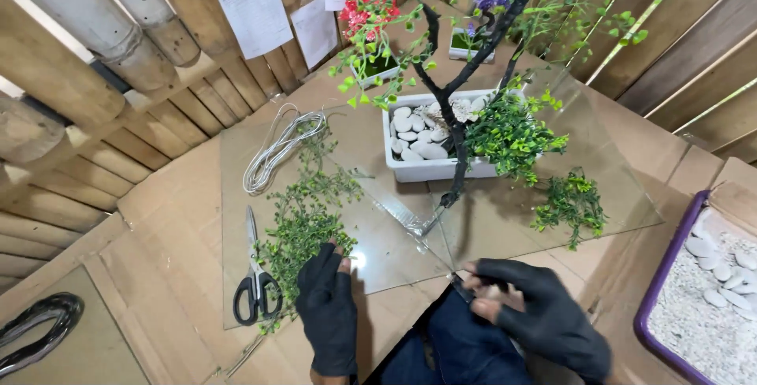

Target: The person is securing small artificial plant sprigs to the branches of a decorative tree using thin wire to complete a floral arrangement.

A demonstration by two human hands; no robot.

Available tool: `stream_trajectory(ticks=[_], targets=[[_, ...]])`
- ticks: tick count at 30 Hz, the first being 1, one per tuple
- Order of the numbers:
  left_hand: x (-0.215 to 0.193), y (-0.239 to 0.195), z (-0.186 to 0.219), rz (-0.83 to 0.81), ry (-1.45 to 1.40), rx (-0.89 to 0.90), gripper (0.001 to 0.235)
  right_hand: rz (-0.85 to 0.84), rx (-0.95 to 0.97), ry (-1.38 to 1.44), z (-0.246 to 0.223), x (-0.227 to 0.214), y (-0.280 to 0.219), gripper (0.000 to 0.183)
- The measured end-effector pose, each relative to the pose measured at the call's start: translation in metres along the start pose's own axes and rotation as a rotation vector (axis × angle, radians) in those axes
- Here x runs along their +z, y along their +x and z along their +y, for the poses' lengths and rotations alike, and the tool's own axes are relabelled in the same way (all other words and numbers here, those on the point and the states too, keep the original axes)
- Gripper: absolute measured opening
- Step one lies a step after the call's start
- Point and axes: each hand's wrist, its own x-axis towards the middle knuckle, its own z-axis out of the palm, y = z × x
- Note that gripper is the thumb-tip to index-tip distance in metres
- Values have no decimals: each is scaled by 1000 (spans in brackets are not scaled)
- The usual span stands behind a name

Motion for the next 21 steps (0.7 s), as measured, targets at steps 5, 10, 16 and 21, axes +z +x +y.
stream_trajectory(ticks=[5,10,16,21], targets=[[18,5,-62,-132,395,559,32,-55,189,-37,34,66,40,44],[27,6,-97,-152,557,529,31,-96,62,222,76,124,73,40],[57,11,-199,-136,692,405,50,-201,-152,113,130,185,120,45],[66,13,-167,-86,597,401,50,-254,-195,-128,98,187,142,44]])
